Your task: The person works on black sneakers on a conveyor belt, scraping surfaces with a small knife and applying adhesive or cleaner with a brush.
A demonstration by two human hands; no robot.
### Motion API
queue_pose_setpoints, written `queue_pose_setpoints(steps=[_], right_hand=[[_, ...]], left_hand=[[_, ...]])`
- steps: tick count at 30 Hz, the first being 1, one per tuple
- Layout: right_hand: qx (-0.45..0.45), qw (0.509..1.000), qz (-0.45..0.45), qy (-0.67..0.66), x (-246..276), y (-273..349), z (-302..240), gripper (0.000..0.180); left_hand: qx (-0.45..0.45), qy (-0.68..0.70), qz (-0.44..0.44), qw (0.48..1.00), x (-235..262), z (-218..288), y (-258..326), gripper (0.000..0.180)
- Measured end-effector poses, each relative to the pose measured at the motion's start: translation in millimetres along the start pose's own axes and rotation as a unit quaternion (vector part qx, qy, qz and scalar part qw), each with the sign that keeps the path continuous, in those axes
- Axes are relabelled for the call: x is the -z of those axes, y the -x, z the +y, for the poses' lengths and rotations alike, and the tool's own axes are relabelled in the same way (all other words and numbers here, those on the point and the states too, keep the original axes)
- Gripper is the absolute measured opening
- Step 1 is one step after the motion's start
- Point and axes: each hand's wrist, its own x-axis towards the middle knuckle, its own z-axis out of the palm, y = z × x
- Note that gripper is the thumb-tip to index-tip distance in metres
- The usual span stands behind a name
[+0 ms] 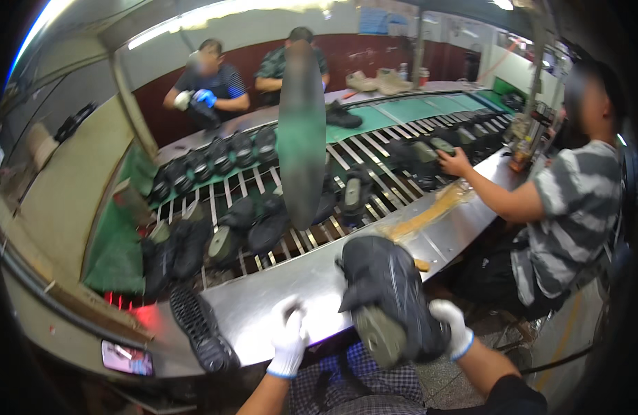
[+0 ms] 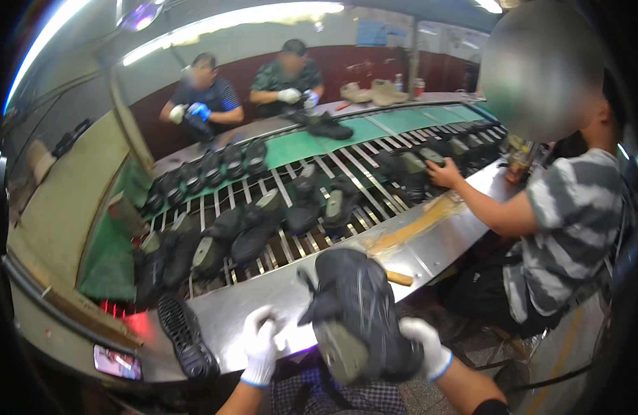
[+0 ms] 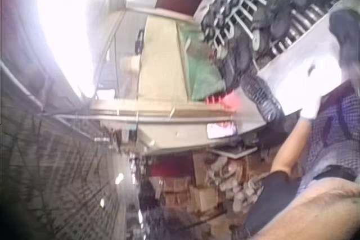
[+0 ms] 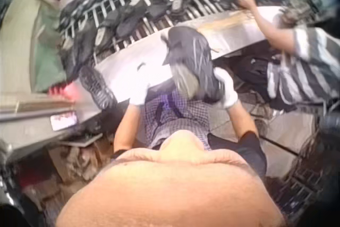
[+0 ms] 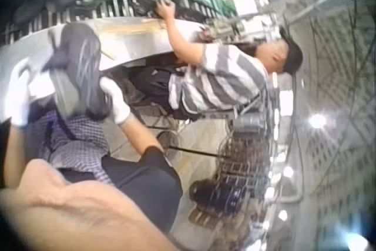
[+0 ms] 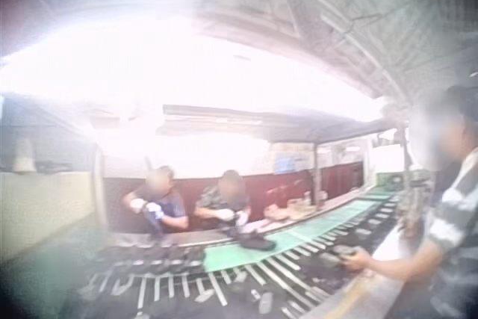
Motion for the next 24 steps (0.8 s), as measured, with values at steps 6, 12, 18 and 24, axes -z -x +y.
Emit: queue_pose_setpoints(steps=[6,12,18,24], right_hand=[[0.13,0.985,-0.067,0.091,23,-120,-151,0.044],[0.519,0.454,0.296,0.662,49,-271,-213,0.039],[0.262,0.746,0.274,0.548,-72,-326,-57,0.121],[0.218,0.875,0.272,0.337,-69,-363,-45,0.125]], left_hand=[[-0.064,-0.192,-0.013,0.979,11,5,15,0.024],[-0.071,-0.249,0.017,0.966,43,-29,23,0.02],[-0.193,-0.345,-0.025,0.918,26,1,17,0.012],[0.183,-0.132,-0.039,0.973,90,-109,49,0.03]])
